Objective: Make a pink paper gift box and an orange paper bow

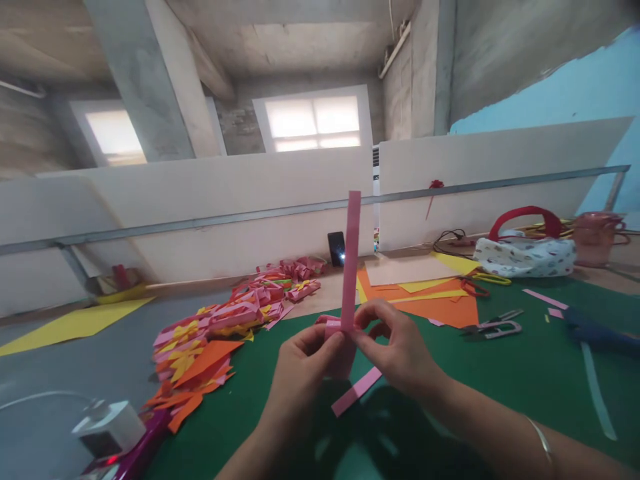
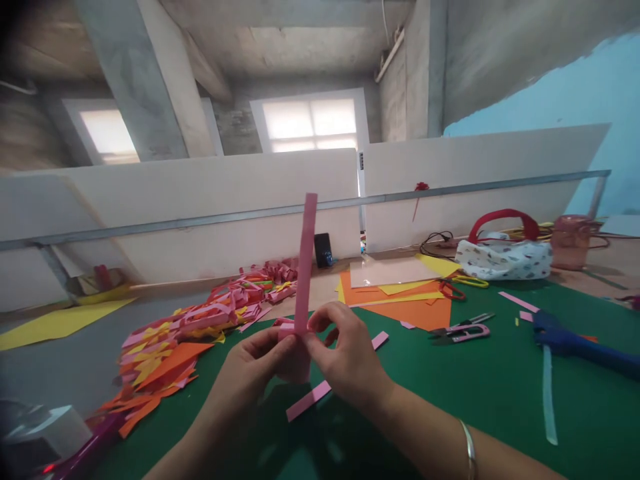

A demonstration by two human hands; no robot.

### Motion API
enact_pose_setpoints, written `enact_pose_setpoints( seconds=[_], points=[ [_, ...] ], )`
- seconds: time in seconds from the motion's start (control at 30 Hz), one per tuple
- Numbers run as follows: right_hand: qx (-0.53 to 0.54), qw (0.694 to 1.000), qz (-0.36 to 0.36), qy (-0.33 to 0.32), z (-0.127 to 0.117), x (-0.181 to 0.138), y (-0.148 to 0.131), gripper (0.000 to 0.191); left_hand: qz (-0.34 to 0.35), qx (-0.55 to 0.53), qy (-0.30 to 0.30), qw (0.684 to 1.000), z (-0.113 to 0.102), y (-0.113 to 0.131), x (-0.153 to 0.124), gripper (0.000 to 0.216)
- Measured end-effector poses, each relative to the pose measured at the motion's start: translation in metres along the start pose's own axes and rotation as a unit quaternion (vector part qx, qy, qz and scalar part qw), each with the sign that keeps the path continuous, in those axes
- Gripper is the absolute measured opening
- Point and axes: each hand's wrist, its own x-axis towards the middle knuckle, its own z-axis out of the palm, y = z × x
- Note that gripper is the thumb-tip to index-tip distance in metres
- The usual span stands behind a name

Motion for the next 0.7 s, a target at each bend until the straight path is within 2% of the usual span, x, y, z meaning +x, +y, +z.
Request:
enact_pose_setpoints(
  seconds=[0.1, 0.27, 0.53, 0.7],
  points=[
    [0.028, 0.999, 0.016, -0.021, 0.002, -0.002, -0.003, 0.003, 0.012, 0.010, -0.005, 1.000, 0.003, 0.002, -0.003, 0.023],
    [0.057, 0.998, -0.008, -0.017, 0.004, -0.004, -0.004, 0.002, 0.001, 0.012, -0.035, 0.999, 0.001, 0.004, -0.002, 0.028],
    [0.045, 0.995, -0.086, 0.028, 0.007, -0.003, 0.001, 0.009, -0.011, -0.012, -0.030, 0.999, 0.004, 0.002, -0.003, 0.033],
    [0.064, 0.995, -0.078, 0.011, 0.009, -0.003, 0.006, 0.009, -0.023, -0.020, -0.006, 1.000, 0.006, 0.004, -0.004, 0.036]
  ],
)
